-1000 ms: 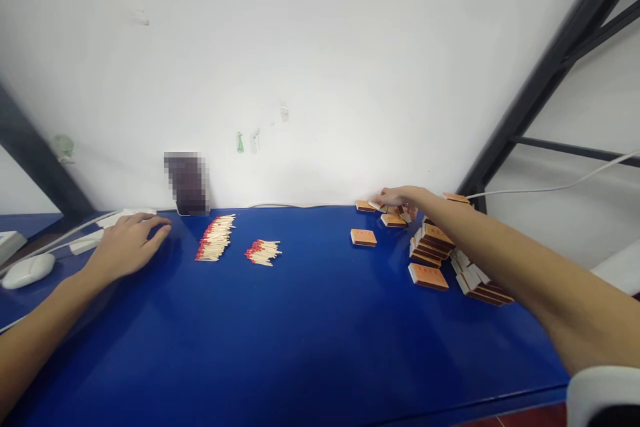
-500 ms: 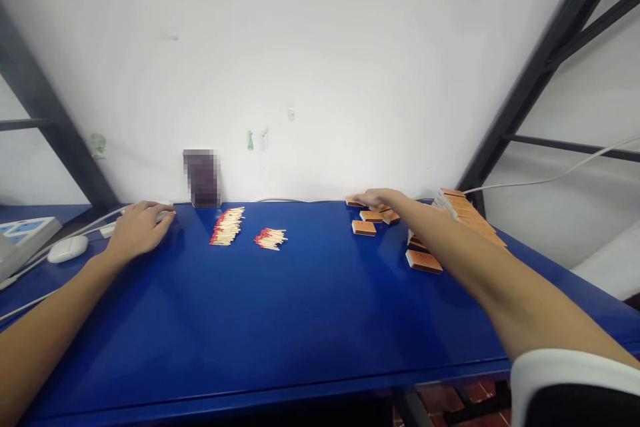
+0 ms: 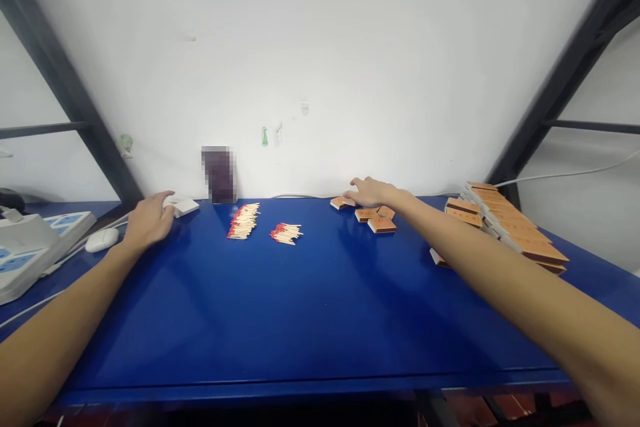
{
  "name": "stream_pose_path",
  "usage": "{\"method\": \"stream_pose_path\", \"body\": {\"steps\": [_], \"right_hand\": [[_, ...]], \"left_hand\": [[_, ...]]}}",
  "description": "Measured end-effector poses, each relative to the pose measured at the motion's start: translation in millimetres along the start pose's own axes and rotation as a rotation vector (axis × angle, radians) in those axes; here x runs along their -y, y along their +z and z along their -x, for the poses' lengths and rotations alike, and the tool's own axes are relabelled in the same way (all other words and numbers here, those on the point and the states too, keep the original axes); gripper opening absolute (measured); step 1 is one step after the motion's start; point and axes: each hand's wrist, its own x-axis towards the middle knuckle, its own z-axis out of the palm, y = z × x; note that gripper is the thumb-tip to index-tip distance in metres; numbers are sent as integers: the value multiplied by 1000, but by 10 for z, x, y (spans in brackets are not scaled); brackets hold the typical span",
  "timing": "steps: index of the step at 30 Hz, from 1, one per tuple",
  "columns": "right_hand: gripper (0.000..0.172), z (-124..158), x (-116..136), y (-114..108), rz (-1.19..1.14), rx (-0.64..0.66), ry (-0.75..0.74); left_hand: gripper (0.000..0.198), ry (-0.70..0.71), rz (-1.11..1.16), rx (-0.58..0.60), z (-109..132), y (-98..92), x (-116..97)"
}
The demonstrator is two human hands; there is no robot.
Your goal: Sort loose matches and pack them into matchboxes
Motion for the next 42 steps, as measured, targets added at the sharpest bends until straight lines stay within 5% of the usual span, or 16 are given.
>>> {"method": "stream_pose_path", "body": {"steps": [9,18,22,29,38,42], "right_hand": [[47,871,-112,390,323,-38,-176],[50,1104,-150,688,450,-170,-269],[50,1128,-161,715,441,-190,-291],[48,1084,-166,737,389,-204,-276],[51,1040,-110,731,386,-139,-240],[53,1013,-105,734,373,-128,-248]], "left_hand": [[64,34,-141,271,-12,95,-28],[64,166,-157,381,371,-96,-363],[63,223,-113,325,454,-186,-341],[75,80,-169,232,365,-224,-2],[62,137,-105,-31,331,-242,211],[58,149,-250,30,246,-283,262]]}}
